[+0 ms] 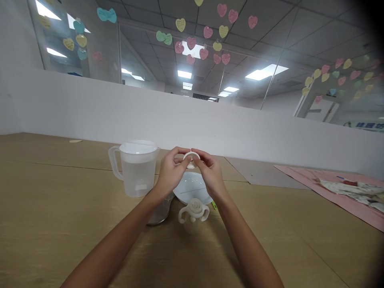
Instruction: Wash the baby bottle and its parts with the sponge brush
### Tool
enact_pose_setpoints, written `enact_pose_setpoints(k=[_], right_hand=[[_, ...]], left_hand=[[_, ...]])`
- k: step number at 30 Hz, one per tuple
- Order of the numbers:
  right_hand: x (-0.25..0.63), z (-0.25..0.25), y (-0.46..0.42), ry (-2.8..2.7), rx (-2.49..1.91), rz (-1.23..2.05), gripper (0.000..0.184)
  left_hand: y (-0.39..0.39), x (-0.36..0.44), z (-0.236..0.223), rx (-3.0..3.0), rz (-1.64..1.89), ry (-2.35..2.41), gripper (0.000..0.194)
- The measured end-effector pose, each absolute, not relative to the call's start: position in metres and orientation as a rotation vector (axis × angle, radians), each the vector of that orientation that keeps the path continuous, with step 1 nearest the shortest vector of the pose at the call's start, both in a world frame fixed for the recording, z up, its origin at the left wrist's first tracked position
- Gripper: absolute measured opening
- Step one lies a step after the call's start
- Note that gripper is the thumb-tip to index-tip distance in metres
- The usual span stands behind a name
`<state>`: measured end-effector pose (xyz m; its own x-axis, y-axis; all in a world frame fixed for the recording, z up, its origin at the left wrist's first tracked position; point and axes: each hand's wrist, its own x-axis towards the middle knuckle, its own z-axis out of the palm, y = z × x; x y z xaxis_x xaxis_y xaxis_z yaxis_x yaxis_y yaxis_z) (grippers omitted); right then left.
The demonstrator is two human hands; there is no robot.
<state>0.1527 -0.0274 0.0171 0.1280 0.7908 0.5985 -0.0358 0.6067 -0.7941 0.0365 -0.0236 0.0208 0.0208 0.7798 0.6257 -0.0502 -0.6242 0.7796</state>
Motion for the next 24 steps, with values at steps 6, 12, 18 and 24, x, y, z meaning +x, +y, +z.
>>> enact_pose_setpoints(k=[6, 12, 18, 24], right_hand=[[0.1506, 0.0157, -0.0277, -1.190, -0.718, 0.715, 0.023], [0.1488, 0.0131, -0.0245, -1.201, -0.668, 0.747, 0.015], [0.1502, 0.0139, -0.0234, -1.212, -0.684, 0.734, 0.016], [0.1501, 0.0142, -0.0245, -1.245, -0.650, 0.715, 0.018]], left_hand=[[-0.0235, 0.0397, 0.0192, 1.623, 1.589, 0.685, 0.028], [-0.0188, 0.0373, 0.0189, 1.796, 1.553, 0.790, 0.025], [-0.0163, 0.0382, 0.0152, 1.824, 1.580, 0.867, 0.022], [-0.0183, 0.0391, 0.0176, 1.720, 1.611, 0.764, 0.024]])
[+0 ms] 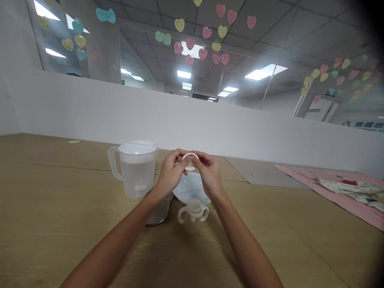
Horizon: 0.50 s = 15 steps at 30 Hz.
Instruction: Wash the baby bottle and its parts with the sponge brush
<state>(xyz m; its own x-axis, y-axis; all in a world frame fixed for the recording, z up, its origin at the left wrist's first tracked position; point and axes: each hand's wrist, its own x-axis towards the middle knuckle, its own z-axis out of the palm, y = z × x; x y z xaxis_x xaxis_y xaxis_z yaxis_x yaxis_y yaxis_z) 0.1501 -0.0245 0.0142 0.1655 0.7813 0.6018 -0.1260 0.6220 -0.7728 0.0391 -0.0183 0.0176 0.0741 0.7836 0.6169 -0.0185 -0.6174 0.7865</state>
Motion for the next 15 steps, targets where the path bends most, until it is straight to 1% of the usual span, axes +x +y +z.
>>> enact_pose_setpoints(k=[4, 8, 12, 15], right_hand=[[0.1499, 0.0151, -0.0258, -1.255, -0.686, 0.733, 0.024], [0.1493, 0.0150, -0.0259, -1.216, -0.697, 0.667, 0.019], [0.1491, 0.0133, -0.0236, -1.201, -0.677, 0.638, 0.014], [0.1491, 0.0131, -0.0230, -1.224, -0.682, 0.674, 0.016]], left_hand=[[-0.0192, 0.0407, 0.0183, 1.595, 1.638, 0.702, 0.026], [-0.0187, 0.0411, 0.0163, 1.701, 1.595, 0.730, 0.031], [-0.0174, 0.0413, 0.0140, 1.728, 1.609, 0.745, 0.029], [-0.0184, 0.0429, 0.0145, 1.662, 1.610, 0.719, 0.026]])
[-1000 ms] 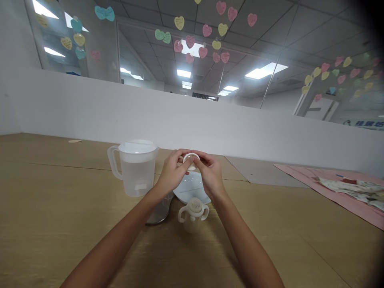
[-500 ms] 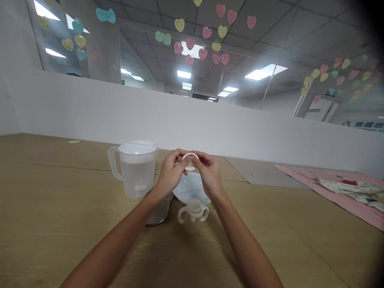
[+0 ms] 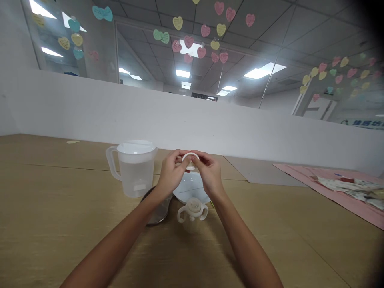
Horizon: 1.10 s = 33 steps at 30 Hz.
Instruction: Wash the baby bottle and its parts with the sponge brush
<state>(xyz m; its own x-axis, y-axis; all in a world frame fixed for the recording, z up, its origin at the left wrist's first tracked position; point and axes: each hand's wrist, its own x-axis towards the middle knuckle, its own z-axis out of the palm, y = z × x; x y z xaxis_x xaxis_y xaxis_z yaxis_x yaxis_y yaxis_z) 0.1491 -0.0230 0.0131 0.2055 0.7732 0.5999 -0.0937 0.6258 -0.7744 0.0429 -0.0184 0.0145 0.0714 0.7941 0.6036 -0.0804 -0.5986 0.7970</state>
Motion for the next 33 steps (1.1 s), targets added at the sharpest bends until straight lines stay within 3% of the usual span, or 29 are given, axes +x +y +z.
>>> enact_pose_setpoints(k=[4, 13, 21, 28, 33], right_hand=[[0.1503, 0.0144, -0.0232, -1.247, -0.717, 0.659, 0.026], [0.1526, 0.0139, -0.0230, -1.289, -0.752, 0.454, 0.013], [0.1499, 0.0142, -0.0256, -1.273, -0.789, 0.576, 0.025], [0.1518, 0.0130, -0.0237, -1.316, -0.796, 0.407, 0.015], [0.1483, 0.0133, -0.0253, -1.331, -0.812, 0.488, 0.019]], left_hand=[[-0.0201, 0.0454, 0.0165, 1.498, 1.661, 0.676, 0.022], [-0.0125, 0.0422, 0.0113, 1.691, 1.599, 0.747, 0.026], [-0.0137, 0.0455, 0.0094, 1.641, 1.666, 0.738, 0.025], [-0.0171, 0.0427, 0.0112, 1.781, 1.602, 0.779, 0.022], [-0.0168, 0.0444, 0.0104, 1.644, 1.603, 0.741, 0.019]])
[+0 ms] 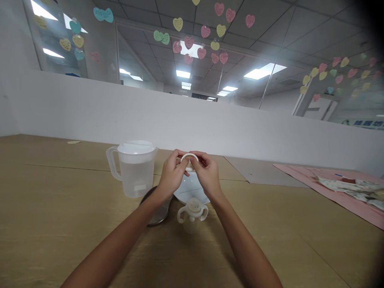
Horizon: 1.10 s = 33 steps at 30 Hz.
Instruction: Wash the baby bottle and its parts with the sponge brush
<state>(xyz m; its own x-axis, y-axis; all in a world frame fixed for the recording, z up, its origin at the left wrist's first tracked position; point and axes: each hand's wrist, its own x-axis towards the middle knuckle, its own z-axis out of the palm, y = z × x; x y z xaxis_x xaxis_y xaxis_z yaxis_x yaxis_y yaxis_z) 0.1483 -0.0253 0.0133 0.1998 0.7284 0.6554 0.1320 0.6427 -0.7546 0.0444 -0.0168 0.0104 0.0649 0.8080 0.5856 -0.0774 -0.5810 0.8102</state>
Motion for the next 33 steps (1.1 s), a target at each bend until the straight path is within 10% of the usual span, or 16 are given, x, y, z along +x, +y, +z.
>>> enact_pose_setpoints(k=[33], right_hand=[[0.150, 0.014, -0.029, -1.417, -0.728, 0.234, 0.012]], left_hand=[[-0.025, 0.043, 0.015, 1.844, 1.769, 0.750, 0.017]])
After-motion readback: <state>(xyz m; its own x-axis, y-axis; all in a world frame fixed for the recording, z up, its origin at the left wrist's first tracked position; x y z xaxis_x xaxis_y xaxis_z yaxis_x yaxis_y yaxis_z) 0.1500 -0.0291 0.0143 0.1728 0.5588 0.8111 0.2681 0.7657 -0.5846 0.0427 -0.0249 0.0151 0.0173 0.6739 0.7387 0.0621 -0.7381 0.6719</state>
